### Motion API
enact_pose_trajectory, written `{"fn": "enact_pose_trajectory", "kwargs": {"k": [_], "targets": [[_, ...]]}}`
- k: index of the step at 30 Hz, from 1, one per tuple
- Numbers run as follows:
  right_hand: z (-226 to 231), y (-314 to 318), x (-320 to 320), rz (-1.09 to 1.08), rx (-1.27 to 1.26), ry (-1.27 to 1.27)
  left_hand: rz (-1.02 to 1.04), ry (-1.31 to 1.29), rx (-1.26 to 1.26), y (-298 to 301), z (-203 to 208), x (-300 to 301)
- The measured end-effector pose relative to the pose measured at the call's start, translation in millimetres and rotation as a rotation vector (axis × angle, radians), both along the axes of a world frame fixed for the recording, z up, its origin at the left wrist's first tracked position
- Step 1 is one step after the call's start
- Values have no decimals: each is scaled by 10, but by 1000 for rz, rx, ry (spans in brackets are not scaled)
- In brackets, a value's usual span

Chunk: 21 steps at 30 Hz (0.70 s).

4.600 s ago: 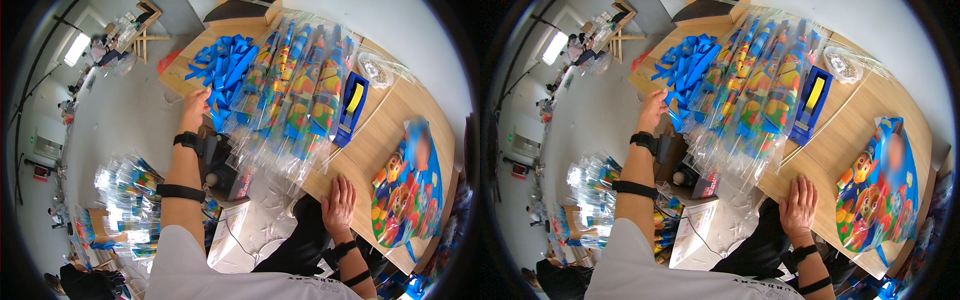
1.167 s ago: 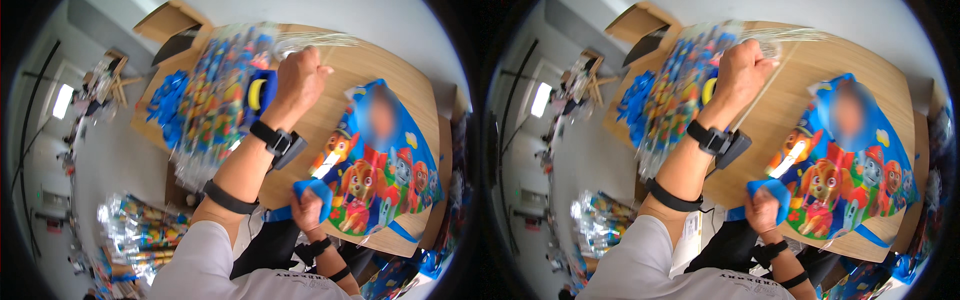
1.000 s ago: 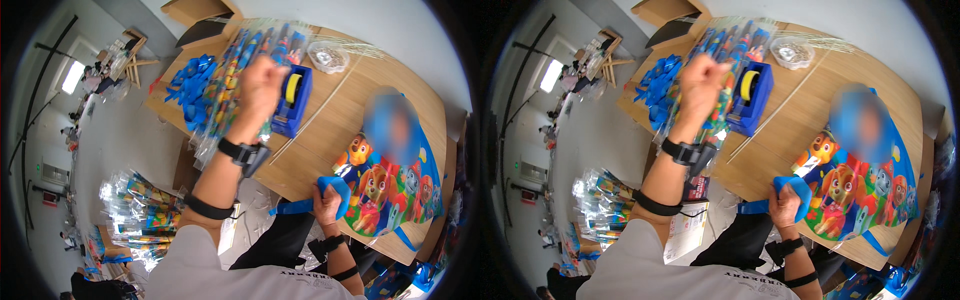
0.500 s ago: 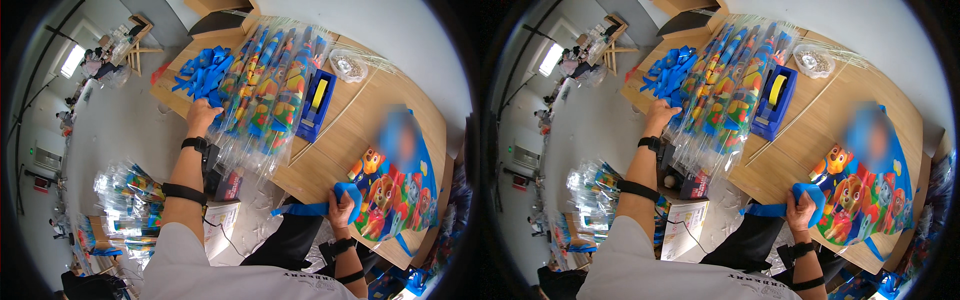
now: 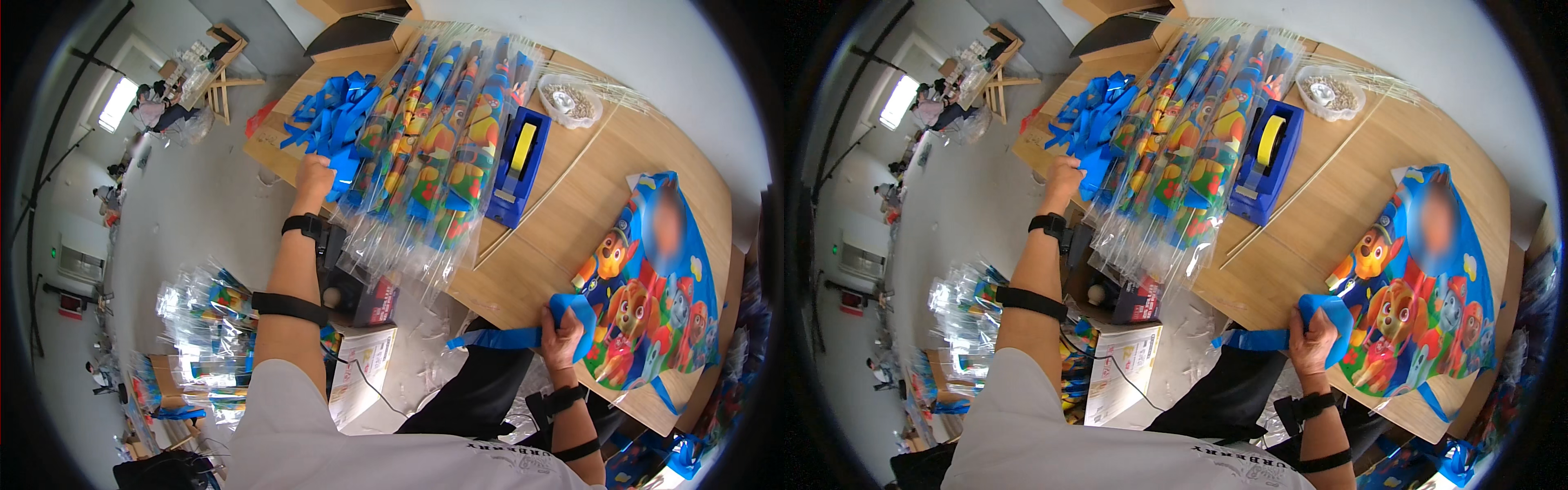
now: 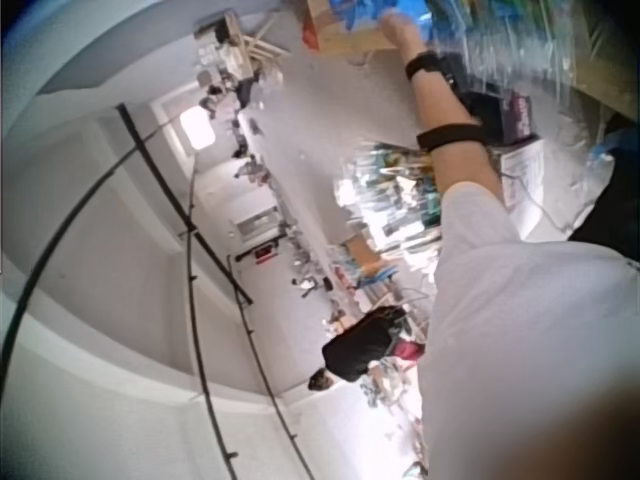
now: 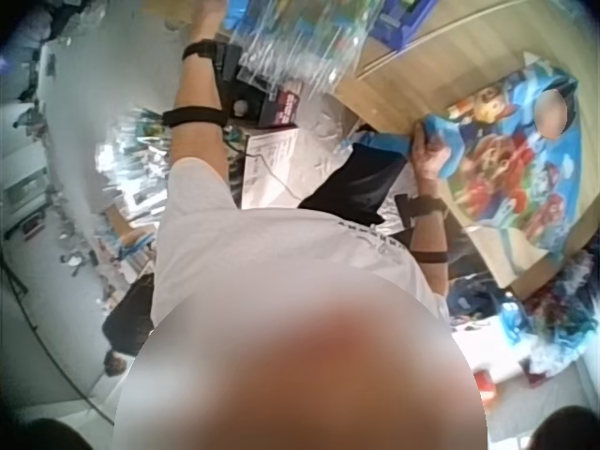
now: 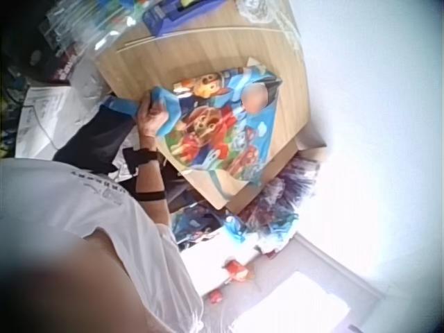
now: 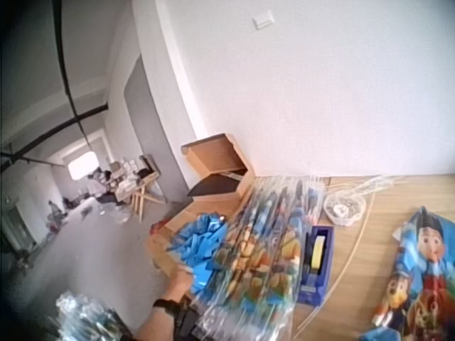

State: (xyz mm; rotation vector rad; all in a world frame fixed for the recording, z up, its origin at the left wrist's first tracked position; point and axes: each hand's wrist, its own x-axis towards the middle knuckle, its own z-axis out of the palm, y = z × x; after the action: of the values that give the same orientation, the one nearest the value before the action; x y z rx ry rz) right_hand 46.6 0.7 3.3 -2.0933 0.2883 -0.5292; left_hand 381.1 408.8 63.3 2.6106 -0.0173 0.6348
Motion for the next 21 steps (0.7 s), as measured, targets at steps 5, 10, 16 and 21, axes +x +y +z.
{"fn": "enact_pose_trajectory", "kwargs": {"k": [5, 10, 16, 21], "targets": [[1, -37, -18, -22, -42, -21, 51, 205, 0, -243, 401, -120], [56, 13, 12, -11, -37, -55, 18, 173, 7, 5, 519, 172], [37, 6, 16, -21, -30, -74, 111, 341, -726, -123, 1016, 483], [32, -29, -11, -26, -85, -7, -239, 244, -811, -393, 1543, 615]]}}
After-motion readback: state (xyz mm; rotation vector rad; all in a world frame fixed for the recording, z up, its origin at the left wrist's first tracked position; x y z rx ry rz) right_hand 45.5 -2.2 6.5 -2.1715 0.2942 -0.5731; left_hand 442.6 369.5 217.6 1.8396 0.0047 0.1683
